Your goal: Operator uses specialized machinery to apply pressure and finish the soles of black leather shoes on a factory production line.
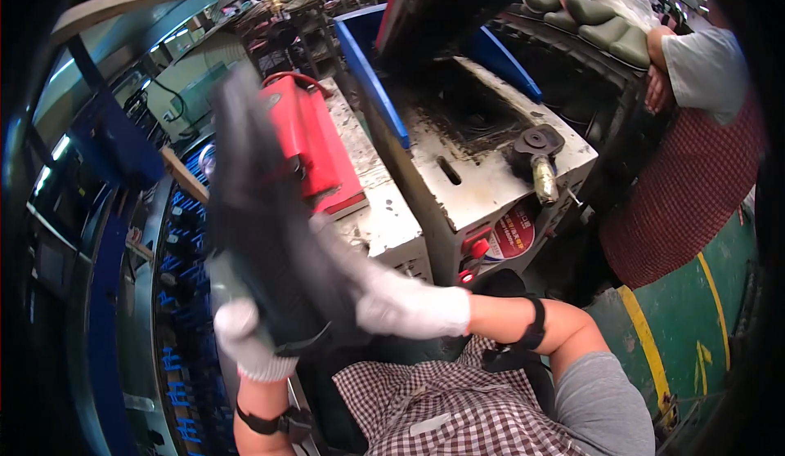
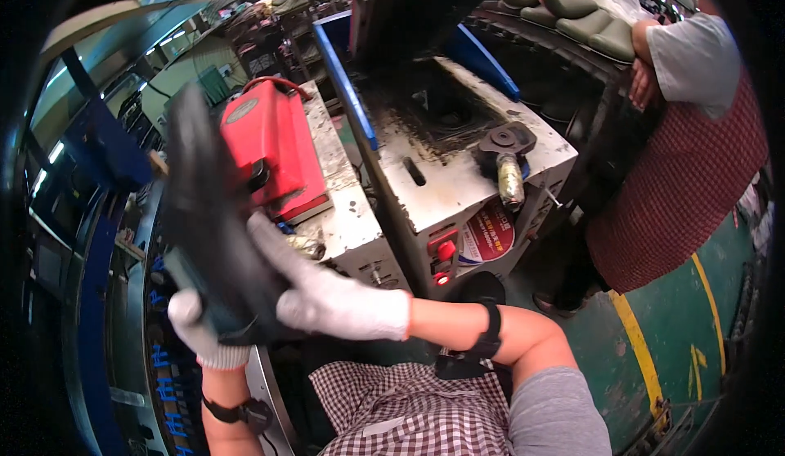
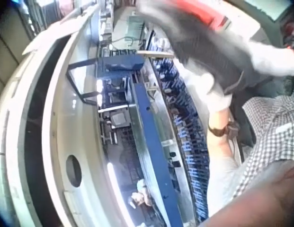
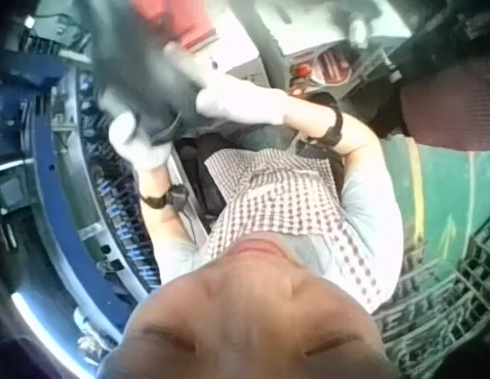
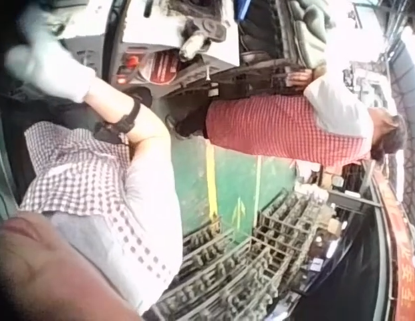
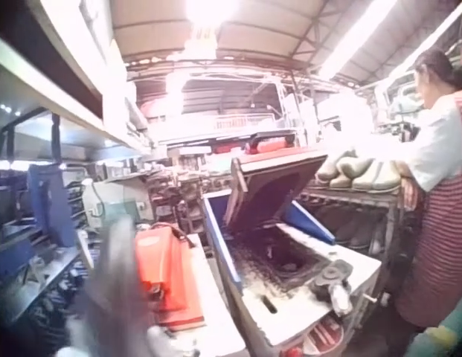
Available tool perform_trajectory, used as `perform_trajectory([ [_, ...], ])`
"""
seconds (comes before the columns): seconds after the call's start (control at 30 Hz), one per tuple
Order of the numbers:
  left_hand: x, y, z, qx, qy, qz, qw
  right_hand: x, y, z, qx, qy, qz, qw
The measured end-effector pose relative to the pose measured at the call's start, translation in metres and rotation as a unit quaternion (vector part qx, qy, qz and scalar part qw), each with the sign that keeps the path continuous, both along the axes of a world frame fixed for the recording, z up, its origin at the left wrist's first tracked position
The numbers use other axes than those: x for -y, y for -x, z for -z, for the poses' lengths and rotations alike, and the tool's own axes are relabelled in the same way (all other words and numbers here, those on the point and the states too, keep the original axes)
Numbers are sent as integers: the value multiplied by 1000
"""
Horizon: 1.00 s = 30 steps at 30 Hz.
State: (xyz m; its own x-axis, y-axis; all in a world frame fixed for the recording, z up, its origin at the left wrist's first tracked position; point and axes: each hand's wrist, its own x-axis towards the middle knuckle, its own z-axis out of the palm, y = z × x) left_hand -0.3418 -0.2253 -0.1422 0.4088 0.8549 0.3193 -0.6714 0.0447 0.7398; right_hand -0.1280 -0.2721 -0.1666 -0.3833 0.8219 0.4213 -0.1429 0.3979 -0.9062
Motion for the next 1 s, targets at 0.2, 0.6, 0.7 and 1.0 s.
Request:
perform_trajectory([
  [0.2, -43, -120, -41, -161, -44, 109, 980, 10, -107, -58, -204, 92, 55, 973],
  [0.6, -183, -262, -204, -187, -568, -149, 788, -163, -325, -46, 242, 139, 378, 883],
  [0.7, -226, -292, -235, -383, -667, -358, 530, -189, -325, -38, 374, 149, 375, 835],
  [1.0, -238, -377, -277, -491, -617, -163, 593, -198, -342, -12, 601, 162, 336, 707],
])
